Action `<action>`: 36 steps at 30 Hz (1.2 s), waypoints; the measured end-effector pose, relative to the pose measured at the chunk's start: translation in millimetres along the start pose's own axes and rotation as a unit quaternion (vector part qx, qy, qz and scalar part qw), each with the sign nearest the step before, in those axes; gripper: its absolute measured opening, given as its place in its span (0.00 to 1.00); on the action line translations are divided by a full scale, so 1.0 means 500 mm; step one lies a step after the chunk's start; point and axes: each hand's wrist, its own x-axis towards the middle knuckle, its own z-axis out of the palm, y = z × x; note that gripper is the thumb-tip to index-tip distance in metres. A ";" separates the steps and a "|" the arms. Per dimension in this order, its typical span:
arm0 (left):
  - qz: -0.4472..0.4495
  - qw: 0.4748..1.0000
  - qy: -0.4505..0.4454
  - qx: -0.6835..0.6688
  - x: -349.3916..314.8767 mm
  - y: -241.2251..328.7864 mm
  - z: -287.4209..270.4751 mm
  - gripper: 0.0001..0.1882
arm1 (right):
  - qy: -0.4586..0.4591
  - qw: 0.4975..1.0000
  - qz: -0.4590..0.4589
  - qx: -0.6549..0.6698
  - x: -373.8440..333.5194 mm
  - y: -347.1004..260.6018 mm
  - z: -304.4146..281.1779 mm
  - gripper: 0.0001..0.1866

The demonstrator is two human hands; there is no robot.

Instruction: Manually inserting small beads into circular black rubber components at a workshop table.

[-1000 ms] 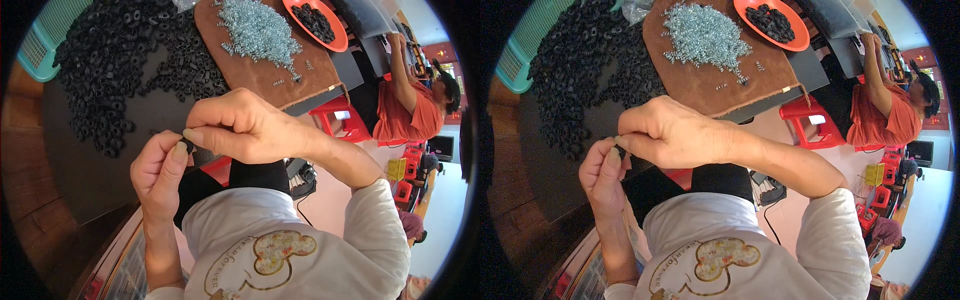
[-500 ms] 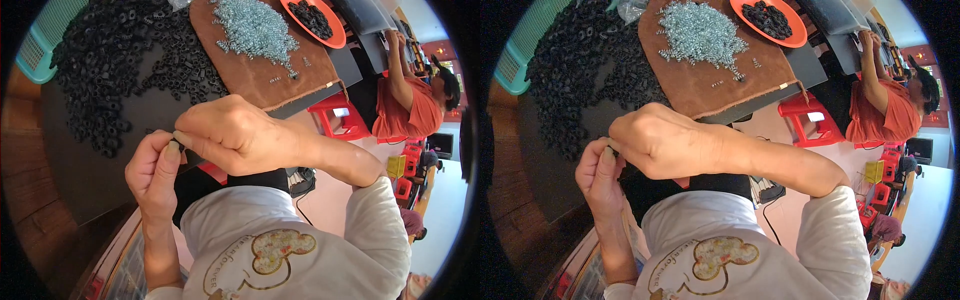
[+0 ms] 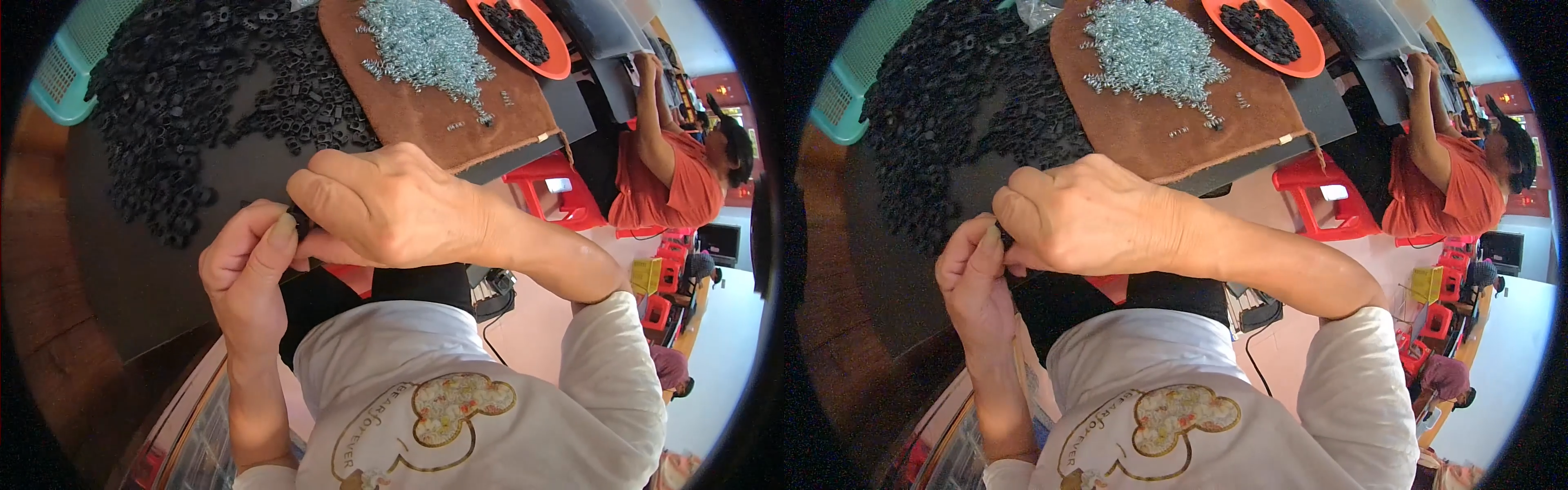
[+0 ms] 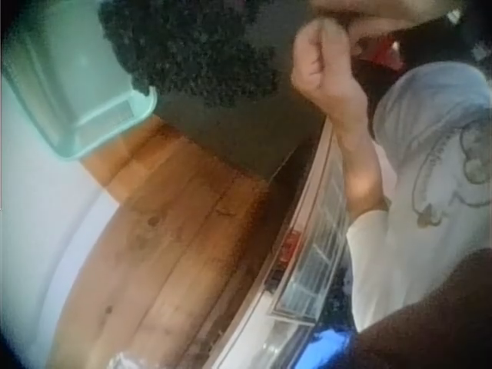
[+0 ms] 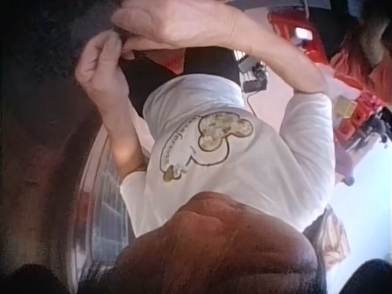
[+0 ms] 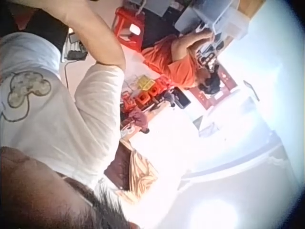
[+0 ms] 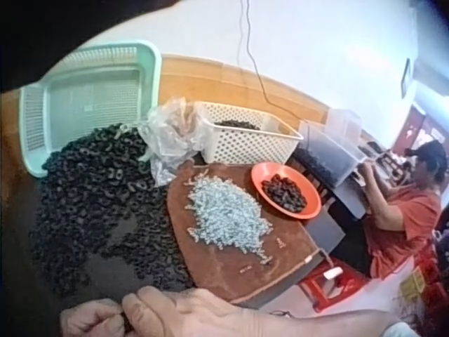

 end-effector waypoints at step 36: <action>0.054 0.990 -0.047 0.124 -0.006 -0.017 0.007 0.12 | 0.074 0.882 0.371 -0.282 -0.171 0.227 -0.304 0.25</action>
